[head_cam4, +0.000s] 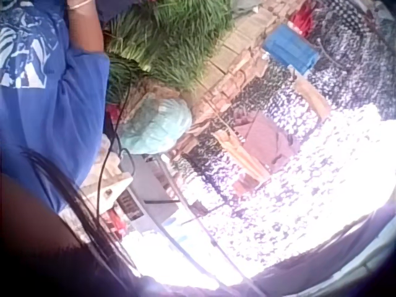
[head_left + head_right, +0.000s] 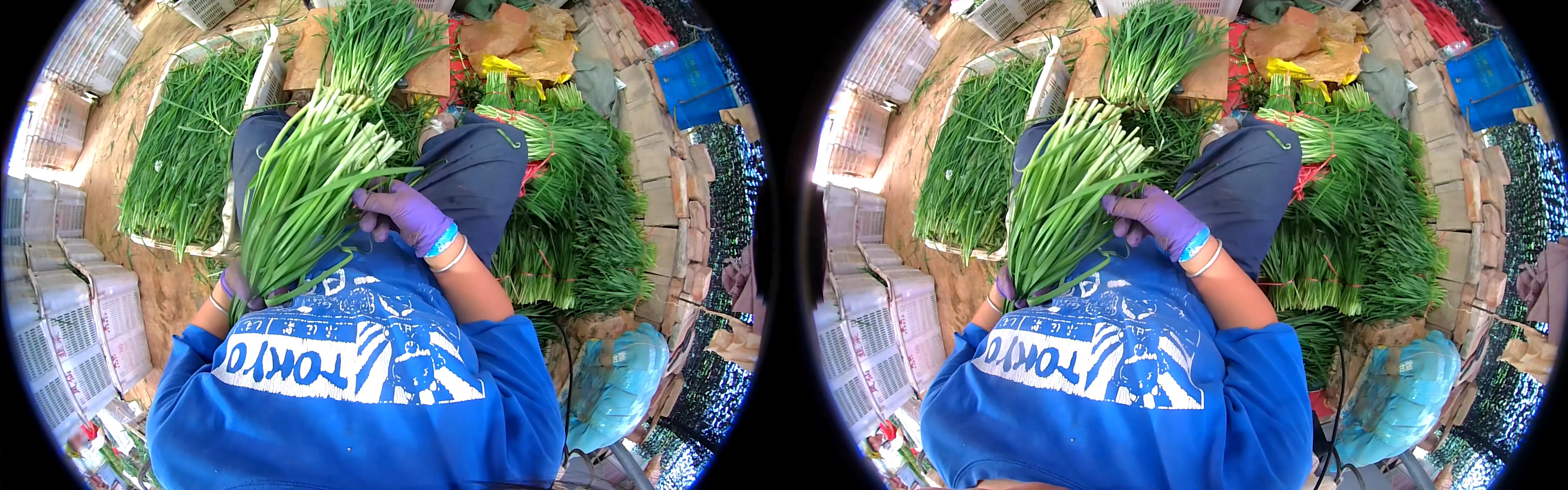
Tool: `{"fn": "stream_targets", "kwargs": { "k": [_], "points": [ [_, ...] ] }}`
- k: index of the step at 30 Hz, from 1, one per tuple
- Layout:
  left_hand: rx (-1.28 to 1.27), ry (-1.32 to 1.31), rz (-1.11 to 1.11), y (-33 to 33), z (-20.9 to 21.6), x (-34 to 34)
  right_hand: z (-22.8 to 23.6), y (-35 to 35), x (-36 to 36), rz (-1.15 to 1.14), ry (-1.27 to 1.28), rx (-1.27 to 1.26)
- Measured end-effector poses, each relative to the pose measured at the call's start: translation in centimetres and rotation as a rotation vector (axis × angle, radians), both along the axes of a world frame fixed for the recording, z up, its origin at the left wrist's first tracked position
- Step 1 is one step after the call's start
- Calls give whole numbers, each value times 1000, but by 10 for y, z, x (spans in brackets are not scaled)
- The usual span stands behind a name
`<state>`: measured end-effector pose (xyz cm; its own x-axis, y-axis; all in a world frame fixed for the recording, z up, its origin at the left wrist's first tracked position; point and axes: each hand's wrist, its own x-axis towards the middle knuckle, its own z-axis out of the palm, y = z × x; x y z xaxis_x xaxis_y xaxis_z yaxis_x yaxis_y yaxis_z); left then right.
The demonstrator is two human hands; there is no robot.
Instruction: The person cleans green onions by hand, ties them into a bundle using a red string, and then trims the ends using a cleaver on a wooden board.
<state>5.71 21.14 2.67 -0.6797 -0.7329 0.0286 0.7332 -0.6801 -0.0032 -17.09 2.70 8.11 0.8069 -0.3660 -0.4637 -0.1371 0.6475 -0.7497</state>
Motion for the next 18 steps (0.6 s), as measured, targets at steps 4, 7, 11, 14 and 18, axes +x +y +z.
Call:
{"fn": "stream_targets", "kwargs": {
  "k": [4,7,11,14,18],
  "points": [
    [7,-4,3,3,0,1,-13,0,1,-285,37,-36],
    [7,9,2,3,-1,1,-27,-8,0,-203,21,99],
    [2,21,1,6,-5,1,-36,13,8,-100,27,12],
    [-5,22,-1,7,-5,0,-44,10,16,-65,162,5],
    [2,31,-2,8,-5,2,-55,18,19,-142,180,53]
  ]
}}
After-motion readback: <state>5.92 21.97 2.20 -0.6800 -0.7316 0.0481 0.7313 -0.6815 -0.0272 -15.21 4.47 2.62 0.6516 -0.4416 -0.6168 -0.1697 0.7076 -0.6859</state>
